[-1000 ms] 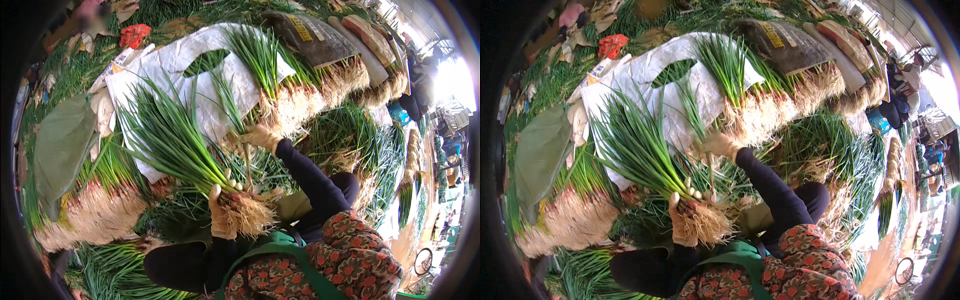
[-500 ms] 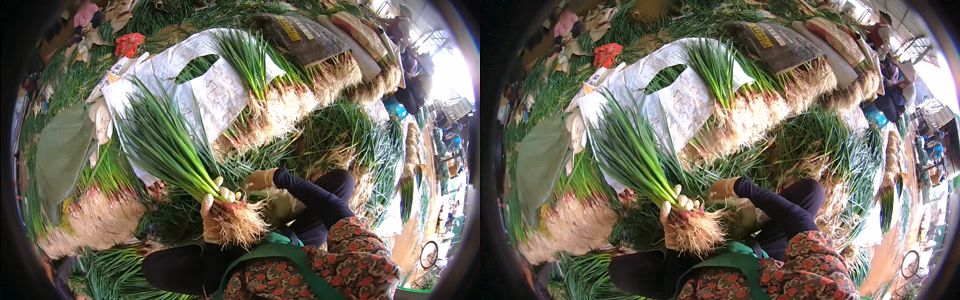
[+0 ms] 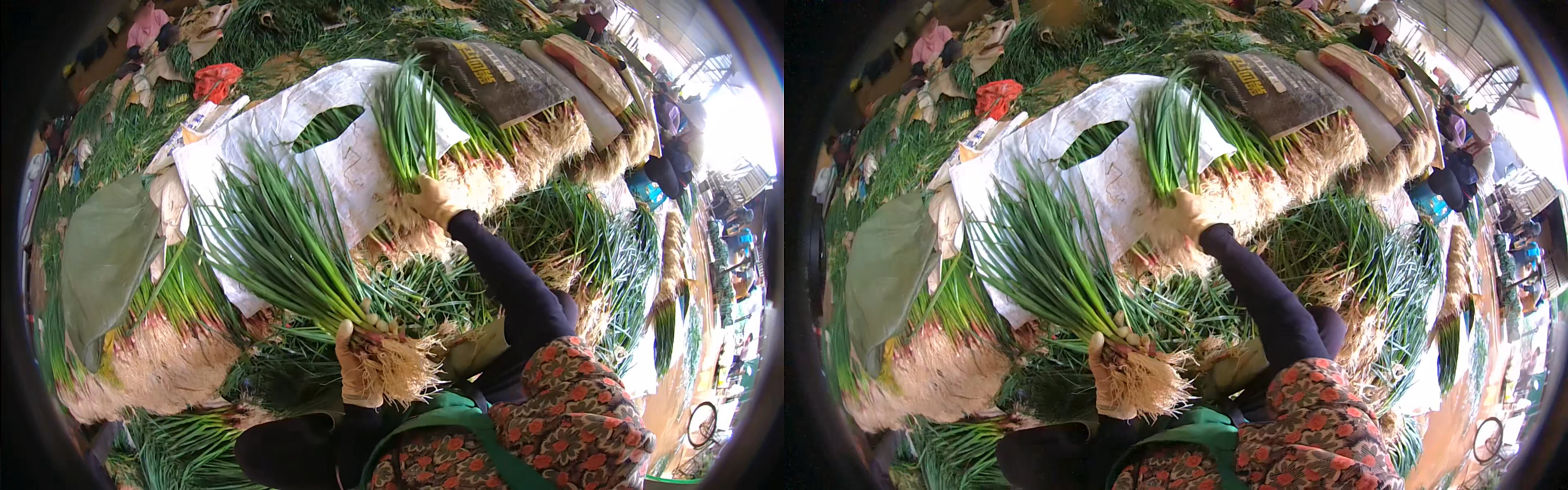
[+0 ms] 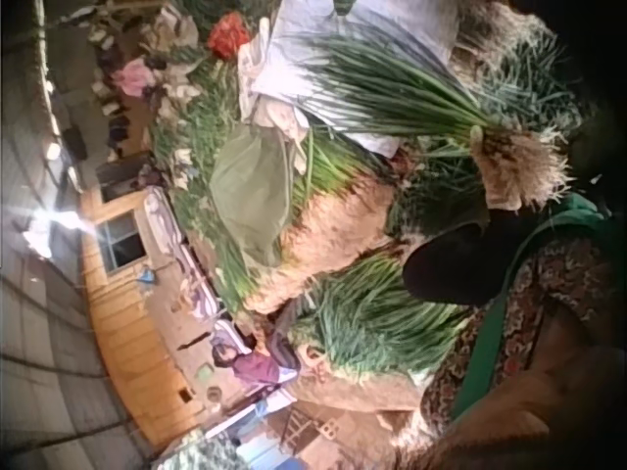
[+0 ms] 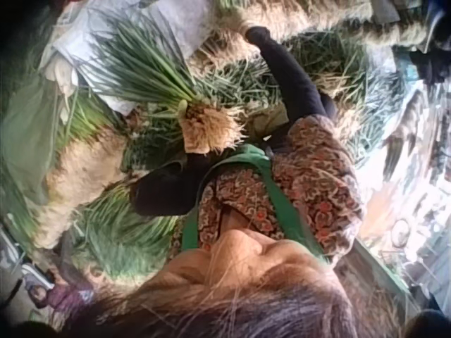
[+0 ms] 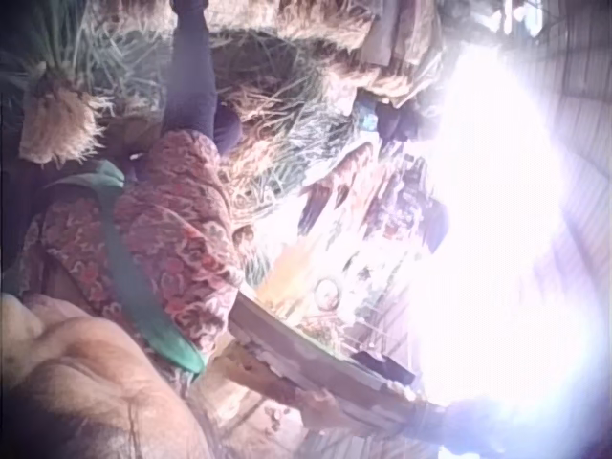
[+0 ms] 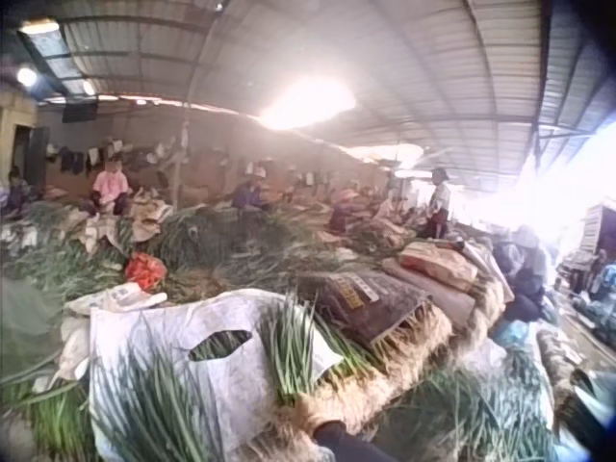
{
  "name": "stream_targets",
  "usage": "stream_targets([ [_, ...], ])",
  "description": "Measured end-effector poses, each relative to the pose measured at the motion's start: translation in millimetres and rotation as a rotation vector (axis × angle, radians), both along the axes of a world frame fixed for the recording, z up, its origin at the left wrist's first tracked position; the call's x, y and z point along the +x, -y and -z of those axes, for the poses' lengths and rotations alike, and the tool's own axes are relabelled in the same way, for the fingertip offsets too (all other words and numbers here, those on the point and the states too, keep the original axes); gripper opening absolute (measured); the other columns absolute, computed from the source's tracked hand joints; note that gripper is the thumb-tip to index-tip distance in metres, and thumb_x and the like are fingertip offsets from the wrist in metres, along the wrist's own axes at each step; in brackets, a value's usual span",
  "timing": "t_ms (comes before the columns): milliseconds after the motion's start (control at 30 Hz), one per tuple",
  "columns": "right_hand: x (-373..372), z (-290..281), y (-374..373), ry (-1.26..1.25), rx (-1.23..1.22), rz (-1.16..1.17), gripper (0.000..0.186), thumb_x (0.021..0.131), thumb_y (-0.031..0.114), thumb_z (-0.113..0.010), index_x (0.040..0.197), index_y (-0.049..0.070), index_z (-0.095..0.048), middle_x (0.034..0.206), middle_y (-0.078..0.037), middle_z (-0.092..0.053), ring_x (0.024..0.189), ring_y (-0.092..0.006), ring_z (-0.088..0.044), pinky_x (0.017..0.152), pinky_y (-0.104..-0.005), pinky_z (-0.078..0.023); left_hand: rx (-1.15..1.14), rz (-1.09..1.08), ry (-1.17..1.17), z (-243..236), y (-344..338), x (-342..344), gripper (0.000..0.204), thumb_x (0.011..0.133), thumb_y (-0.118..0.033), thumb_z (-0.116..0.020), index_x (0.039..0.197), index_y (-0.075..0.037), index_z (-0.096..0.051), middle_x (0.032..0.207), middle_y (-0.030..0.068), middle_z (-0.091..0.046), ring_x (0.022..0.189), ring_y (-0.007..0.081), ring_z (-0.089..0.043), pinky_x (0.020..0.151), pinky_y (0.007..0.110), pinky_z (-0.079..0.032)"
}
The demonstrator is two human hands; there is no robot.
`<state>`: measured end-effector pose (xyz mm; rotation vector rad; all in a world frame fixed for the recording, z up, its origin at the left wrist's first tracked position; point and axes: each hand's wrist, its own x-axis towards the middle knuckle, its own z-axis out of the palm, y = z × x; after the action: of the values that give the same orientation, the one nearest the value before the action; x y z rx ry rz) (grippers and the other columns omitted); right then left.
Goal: The person bunches green stalks by hand, gathers them into a white wrap, and secures the bundle with a tie.
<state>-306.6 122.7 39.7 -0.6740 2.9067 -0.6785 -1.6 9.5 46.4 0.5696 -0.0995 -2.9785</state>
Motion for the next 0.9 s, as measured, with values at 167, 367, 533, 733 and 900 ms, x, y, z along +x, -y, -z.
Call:
stream_targets([
  [167,30.5,15.7,-28.5,0.589,-0.556,0.114,0.035,0.088,0.023,-0.06,0.112,-0.001,-0.057,0.086,-0.007,-0.063,0.075,-0.0135,-0.057,0.064,-0.0282,-0.048,-0.137,0.025,-0.033,39.2,5.4,1.2,0.049,0.085,-0.033,-0.058,0.12,0.0,-0.049,0.104,0.0097,-0.06,0.091,0.0216,-0.057,0.084,0.037,-0.047],
  [367,135.6,62.7,-32.4,1.144,-1.122,-0.324,0.033,0.086,0.017,-0.062,0.113,-0.001,-0.057,0.101,-0.008,-0.065,0.093,-0.0143,-0.06,0.078,-0.0285,-0.051,-0.273,0.185,0.132,30.4,-8.9,-1.5,0.044,0.089,-0.037,-0.048,0.1,0.005,-0.057,0.079,0.0141,-0.065,0.063,0.0161,-0.06,0.064,0.028,-0.052],
  [533,178.5,36.2,-5.3,0.318,-0.209,-0.415,0.023,0.089,0.022,-0.053,0.091,0.0,-0.06,0.071,-0.012,-0.062,0.069,-0.0214,-0.06,0.061,-0.0329,-0.047,-0.387,0.279,0.212,24.9,-3.9,15.4,0.042,0.089,-0.038,-0.049,0.078,0.001,-0.06,0.069,0.0132,-0.063,0.06,0.0197,-0.06,0.058,0.03,-0.051],
  [733,199.1,137.8,9.0,0.231,-0.437,-0.471,0.03,0.087,0.021,-0.05,0.104,-0.002,-0.06,0.098,-0.02,-0.063,0.087,-0.0326,-0.061,0.077,-0.0378,-0.048,-0.243,0.034,0.18,31.0,-13.1,24.1,0.038,0.089,-0.032,-0.051,0.106,0.002,-0.056,0.089,0.0135,-0.064,0.078,0.0229,-0.063,0.077,0.035,-0.05],
  [900,223.8,91.9,32.1,0.519,-0.195,-0.238,0.034,0.087,0.031,-0.048,0.099,0.003,-0.065,0.091,-0.019,-0.065,0.083,-0.0295,-0.063,0.074,-0.0347,-0.049,-0.331,0.025,0.085,68.0,9.7,47.8,0.041,0.088,-0.035,-0.051,0.105,0.002,-0.054,0.089,0.0108,-0.063,0.079,0.0242,-0.062,0.077,0.04,-0.051],
])
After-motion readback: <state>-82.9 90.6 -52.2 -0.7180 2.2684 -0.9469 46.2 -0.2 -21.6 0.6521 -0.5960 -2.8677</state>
